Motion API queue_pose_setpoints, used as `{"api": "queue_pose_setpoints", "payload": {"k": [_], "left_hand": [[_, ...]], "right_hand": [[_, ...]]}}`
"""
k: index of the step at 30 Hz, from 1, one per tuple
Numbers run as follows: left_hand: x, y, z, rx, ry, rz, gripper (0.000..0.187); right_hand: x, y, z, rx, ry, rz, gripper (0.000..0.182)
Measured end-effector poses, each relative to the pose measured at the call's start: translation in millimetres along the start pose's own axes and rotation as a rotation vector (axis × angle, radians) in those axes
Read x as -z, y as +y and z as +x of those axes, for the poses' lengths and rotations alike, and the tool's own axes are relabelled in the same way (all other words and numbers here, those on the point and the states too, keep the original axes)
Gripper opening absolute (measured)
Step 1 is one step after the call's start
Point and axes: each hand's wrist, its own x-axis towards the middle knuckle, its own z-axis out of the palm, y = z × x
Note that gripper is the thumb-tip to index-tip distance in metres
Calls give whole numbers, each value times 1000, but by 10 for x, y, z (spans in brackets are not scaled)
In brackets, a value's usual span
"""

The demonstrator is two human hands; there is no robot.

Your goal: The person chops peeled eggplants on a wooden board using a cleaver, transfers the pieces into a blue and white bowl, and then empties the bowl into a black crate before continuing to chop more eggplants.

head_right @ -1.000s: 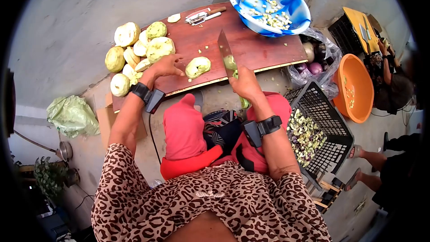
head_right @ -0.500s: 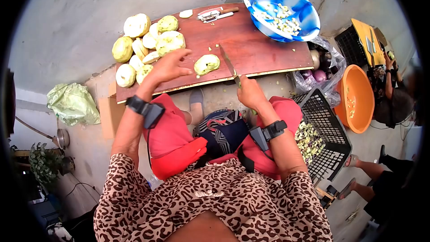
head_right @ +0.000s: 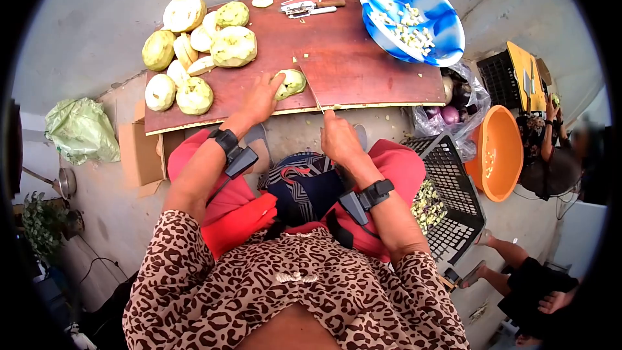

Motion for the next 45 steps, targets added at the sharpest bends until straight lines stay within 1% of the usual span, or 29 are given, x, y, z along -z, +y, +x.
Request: {"api": "queue_pose_setpoints", "payload": {"k": [3,9,12,14,18,24,27,29,30,33,36,39,45], "left_hand": [[11,19,-43,-13,28,-8,62],[135,118,-91,39,9,-47,63],[29,82,-46,39,126,-141,64],[-32,28,19,41,103,-84,64],[-21,47,34,50,39,-32,64],[36,189,-120,107,50,-42,65],[123,261,-126,112,52,-11,63],[83,238,-91,-18,204,-38,58],[79,226,-69,-84,280,-51,55],[52,170,-27,-93,85,-64,48],[14,182,-42,-115,191,-99,31],[-8,182,-40,-121,214,-87,31],[-4,209,-32,-104,185,-62,30]], "right_hand": [[-27,31,-7,-7,-7,-8,22],[-98,114,29,-17,18,-15,22],[-170,171,29,-3,52,-12,21],[-191,165,33,8,73,3,20],[-77,51,19,-27,43,2,21],[-155,87,-13,-7,49,5,21],[-131,106,16,-28,37,-35,21],[-26,52,9,-64,13,-39,22],[13,14,1,-49,27,-45,22],[124,-88,-28,-15,37,-71,21],[191,-190,-18,6,6,-107,21],[213,-238,-16,29,-23,-149,20],[285,-315,-41,26,-74,-195,19]]}}
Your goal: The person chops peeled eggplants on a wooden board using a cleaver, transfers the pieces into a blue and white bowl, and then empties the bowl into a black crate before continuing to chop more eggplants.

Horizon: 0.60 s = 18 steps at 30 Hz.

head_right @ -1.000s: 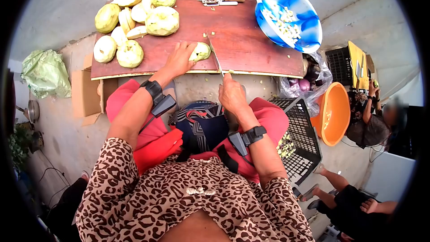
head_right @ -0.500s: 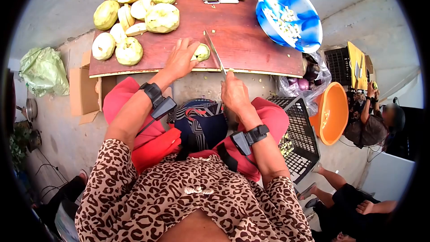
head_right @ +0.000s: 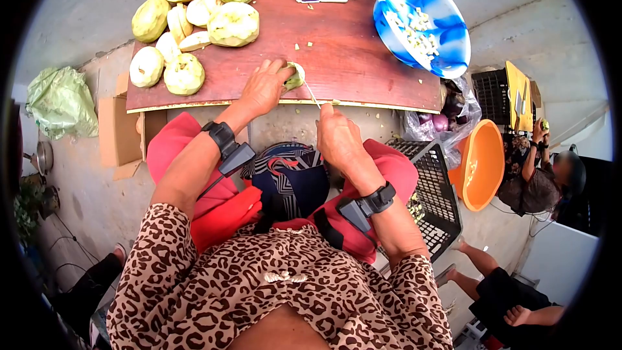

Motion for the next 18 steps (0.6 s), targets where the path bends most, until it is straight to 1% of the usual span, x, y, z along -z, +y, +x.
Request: {"api": "queue_pose_setpoints", "payload": {"k": [3,5,8,11,14,17,18], "left_hand": [[23,4,16,25,-70,19,42],[29,17,14,25,-67,11,42],[26,11,-1,19,-60,2,43],[26,24,3,32,-80,-2,43],[64,40,-1,45,-96,0,44],[52,36,-2,40,-83,-4,46],[39,28,-17,32,-76,-5,48]], "right_hand": [[74,-51,24,-1,-43,-4,16],[150,-102,81,-21,-101,13,15],[166,-101,149,-4,-130,4,16],[3,-13,237,28,-97,18,16],[-352,106,303,-19,-41,119,17],[-523,138,263,-82,3,138,18],[-559,166,260,-69,8,146,19]]}}
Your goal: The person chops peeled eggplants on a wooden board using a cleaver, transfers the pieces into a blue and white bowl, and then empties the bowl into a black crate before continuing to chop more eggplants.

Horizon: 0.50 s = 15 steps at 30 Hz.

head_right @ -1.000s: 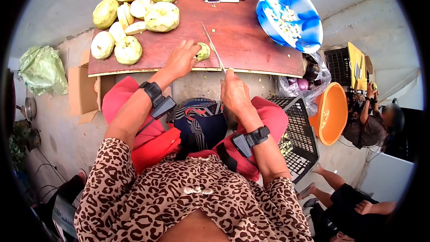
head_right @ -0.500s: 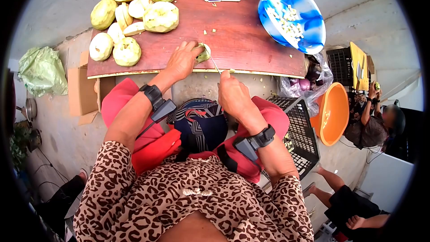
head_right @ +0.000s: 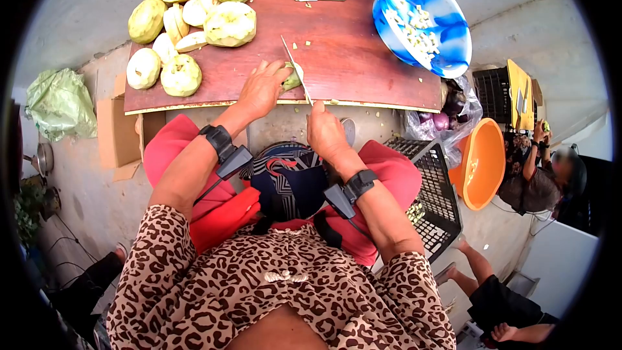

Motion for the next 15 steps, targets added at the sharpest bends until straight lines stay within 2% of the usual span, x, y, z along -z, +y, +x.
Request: {"api": "queue_pose_setpoints", "payload": {"k": [3,11,15], "left_hand": [[-29,-4,-22,-6,79,-44,50],[-73,-33,-19,-6,79,22,46],[-78,-40,-24,-9,71,28,45]], "right_hand": [[14,78,2,26,25,3,20],[323,-136,-188,135,84,-21,22],[411,-185,-205,84,-10,-70,21]]}}
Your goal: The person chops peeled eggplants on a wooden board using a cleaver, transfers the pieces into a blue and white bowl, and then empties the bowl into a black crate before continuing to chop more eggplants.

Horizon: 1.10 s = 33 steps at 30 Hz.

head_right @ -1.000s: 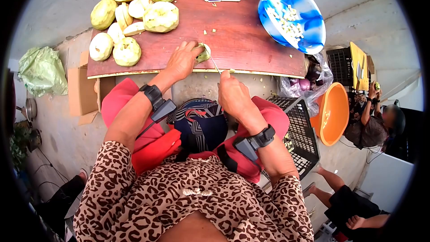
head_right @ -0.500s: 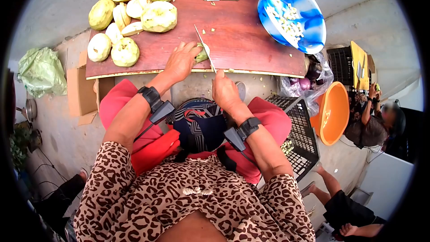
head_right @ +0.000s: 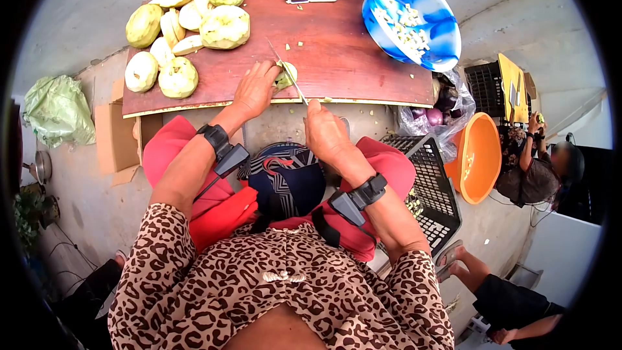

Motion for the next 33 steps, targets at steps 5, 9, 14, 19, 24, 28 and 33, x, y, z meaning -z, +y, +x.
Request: {"api": "queue_pose_setpoints", "payload": {"k": [5,9,14,19,24,28,33], "left_hand": [[-10,-10,-12,-21,32,5,44],[-24,-18,-13,-26,33,8,45],[30,3,-10,-27,30,-18,44],[29,-3,-35,-43,37,-33,45],[42,-13,-84,-31,88,-113,46],[31,-22,-84,12,35,-93,45],[-21,-43,-89,-1,70,-79,45]], "right_hand": [[250,-88,14,-3,-94,33,18],[231,-47,94,85,-64,60,16],[-165,20,223,23,-25,70,14],[-482,164,213,-17,82,79,21],[-444,225,209,52,125,128,21],[-213,73,101,65,130,100,22],[29,-97,-38,38,20,50,22]]}}
